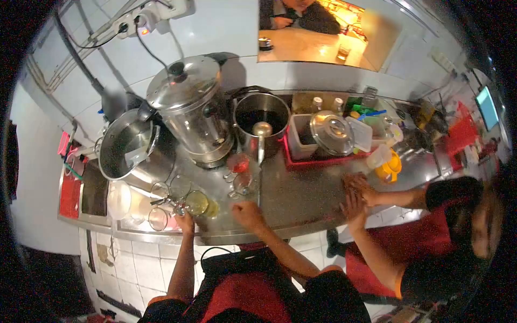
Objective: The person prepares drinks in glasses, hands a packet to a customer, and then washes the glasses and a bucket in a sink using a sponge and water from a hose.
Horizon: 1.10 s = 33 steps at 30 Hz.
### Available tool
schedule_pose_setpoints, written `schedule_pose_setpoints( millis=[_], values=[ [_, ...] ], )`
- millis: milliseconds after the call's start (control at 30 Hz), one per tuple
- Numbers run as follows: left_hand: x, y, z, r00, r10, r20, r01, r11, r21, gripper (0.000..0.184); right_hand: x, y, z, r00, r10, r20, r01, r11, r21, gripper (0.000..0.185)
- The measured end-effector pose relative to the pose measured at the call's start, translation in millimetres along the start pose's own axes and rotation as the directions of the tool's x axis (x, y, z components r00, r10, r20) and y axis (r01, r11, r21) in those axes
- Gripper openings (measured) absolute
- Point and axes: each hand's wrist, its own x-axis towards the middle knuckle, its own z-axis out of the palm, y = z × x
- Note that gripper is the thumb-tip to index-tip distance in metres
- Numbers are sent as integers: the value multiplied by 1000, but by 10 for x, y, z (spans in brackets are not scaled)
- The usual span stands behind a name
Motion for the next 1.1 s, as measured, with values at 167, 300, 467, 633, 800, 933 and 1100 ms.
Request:
schedule_pose_setpoints(
  millis=[167,300,467,633,800,933,1100],
  values=[
    [2,-156,37,1000,-15,-23,13,995,-103,36,189,-176,-524,751,90,-655,-96,995,26,28],
    [16,-137,54,998,24,-58,-29,996,-90,36,560,195,-553,844,-20,-535,100,987,122,31],
    [-8,214,-82,994,-101,43,104,990,-94,33,474,6,-730,907,-221,-359,220,974,-45,24],
    [-3,197,-84,999,-19,34,18,1000,5,32,77,-1356,-990,834,-448,-323,422,894,-151,13],
    [3,81,-35,1000,-1,29,3,996,-87,32,289,-1862,-420,872,-445,-203,484,846,222,13],
    [-5,-15,-58,996,79,31,-76,995,-71,24,713,-1860,315,860,-507,-53,488,789,374,18],
    [-20,-197,-130,972,-48,230,42,999,32,23,849,-1681,746,815,-554,169,484,812,327,22]
  ],
)
